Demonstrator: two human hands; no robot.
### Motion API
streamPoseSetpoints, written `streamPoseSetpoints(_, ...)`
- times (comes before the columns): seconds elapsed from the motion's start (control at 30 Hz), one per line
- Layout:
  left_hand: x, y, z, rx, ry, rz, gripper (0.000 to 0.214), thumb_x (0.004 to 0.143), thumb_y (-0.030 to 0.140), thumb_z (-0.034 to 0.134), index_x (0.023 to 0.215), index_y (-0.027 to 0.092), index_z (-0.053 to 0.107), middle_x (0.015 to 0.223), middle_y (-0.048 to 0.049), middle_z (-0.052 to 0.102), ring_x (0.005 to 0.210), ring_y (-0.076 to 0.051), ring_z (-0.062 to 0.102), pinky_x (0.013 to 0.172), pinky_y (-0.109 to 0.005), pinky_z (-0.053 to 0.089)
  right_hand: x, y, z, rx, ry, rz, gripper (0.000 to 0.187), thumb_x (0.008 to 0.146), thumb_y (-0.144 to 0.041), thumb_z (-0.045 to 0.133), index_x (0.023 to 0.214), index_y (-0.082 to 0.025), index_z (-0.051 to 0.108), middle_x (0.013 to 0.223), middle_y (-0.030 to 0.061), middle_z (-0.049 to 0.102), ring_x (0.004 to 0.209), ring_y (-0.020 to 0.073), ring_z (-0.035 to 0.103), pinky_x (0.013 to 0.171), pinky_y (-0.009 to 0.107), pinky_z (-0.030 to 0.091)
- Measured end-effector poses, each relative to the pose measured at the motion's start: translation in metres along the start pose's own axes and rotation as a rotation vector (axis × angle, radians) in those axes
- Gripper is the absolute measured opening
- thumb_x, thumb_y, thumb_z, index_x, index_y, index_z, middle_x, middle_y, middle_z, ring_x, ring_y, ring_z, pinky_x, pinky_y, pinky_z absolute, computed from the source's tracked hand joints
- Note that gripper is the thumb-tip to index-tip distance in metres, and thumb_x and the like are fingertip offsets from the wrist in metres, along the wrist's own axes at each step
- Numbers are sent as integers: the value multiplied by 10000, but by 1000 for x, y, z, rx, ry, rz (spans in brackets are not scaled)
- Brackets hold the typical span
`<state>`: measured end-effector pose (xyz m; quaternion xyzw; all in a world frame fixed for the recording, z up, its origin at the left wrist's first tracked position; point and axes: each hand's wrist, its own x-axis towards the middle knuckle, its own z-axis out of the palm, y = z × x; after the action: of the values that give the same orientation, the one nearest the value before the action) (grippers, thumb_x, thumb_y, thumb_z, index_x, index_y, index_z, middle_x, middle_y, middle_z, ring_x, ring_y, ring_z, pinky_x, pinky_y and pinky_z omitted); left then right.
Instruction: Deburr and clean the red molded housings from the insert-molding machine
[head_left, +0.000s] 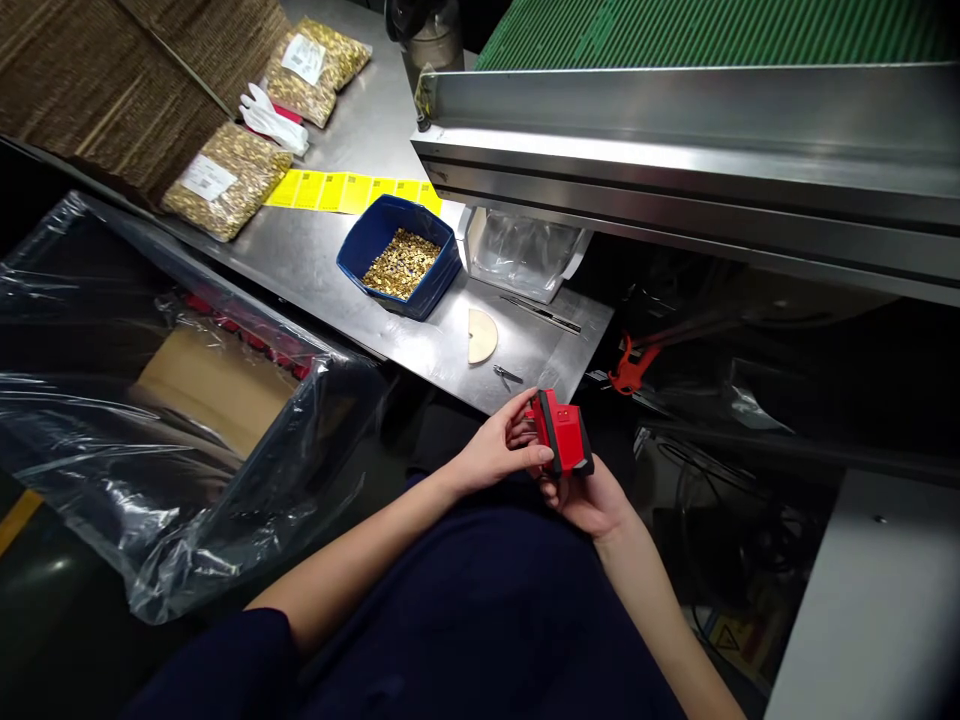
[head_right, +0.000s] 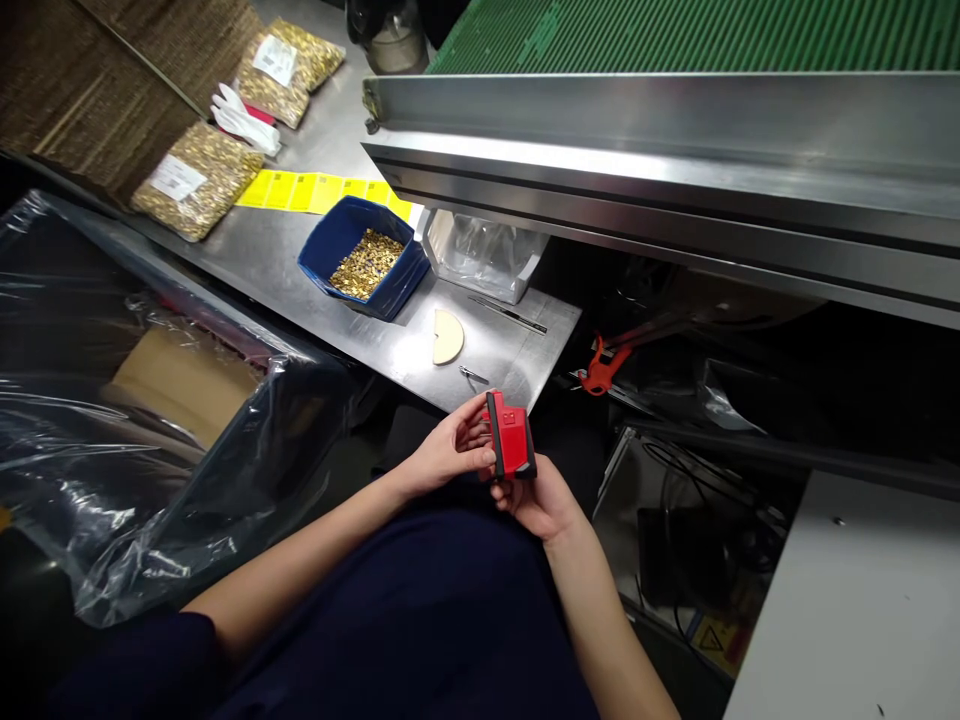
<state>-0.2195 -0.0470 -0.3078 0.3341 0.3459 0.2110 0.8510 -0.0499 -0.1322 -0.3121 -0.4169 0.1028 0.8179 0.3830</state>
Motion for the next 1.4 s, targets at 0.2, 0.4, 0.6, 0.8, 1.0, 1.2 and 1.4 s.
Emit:
streamPoseSetpoints(0.2,-2,1,-1,9,-31,3,1138,714,355,963,1642,221,319,1594,-204,497,1435,-386,535,1235,-535,397,-4,0,6,-11,62,-32,232,805,-316,741,970,-153,758,695,35,735,494,124,627,429,199,482)
streamPoseSetpoints(0.4,-2,2,0,-11,-27,-3,1104,709,358,966,1624,223,362,1549,-200,543,1400,-370,569,1198,-508,435,-5,0,8,-12,76,-28,213,830,-319,719,958,-154,760,687,40,734,490,130,629,418,202,486)
streamPoseSetpoints(0.6,-1,-1,-2,-33,-36,-6,1033,734,352,949,1602,233,402,1449,-182,625,1288,-329,646,1065,-434,527,-5,2,7,-8,36,-17,243,821,-353,714,934,-143,759,724,64,746,490,119,609,424,197,478)
streamPoseSetpoints(0.8,1,-3,-4,-30,-24,-5,1005,740,377,944,1587,212,429,1424,-169,646,1243,-301,667,1047,-391,530,-3,4,4,14,10,13,298,754,-318,737,997,-147,763,766,84,776,507,125,616,439,197,479)
streamPoseSetpoints(1.0,3,-4,-5,-5,-24,-28,1025,757,402,930,1598,162,395,1444,-184,636,1257,-296,652,1084,-396,497,-2,6,4,12,12,1,246,811,-314,673,968,-148,765,778,99,786,503,128,613,447,205,478)
streamPoseSetpoints(1.2,4,-6,-6,-16,-18,-27,958,767,402,923,1573,188,450,1436,-160,650,1297,-307,635,1073,-371,499,-1,6,2,8,11,8,232,824,-298,652,967,-150,760,777,98,785,501,126,611,449,204,470)
streamPoseSetpoints(1.4,2,-5,-6,-44,-38,-26,958,766,383,927,1576,203,447,1441,-160,645,1176,-250,687,1015,-329,515,0,8,3,-7,23,-2,254,793,-315,682,973,-153,758,777,97,782,489,119,597,434,195,446)
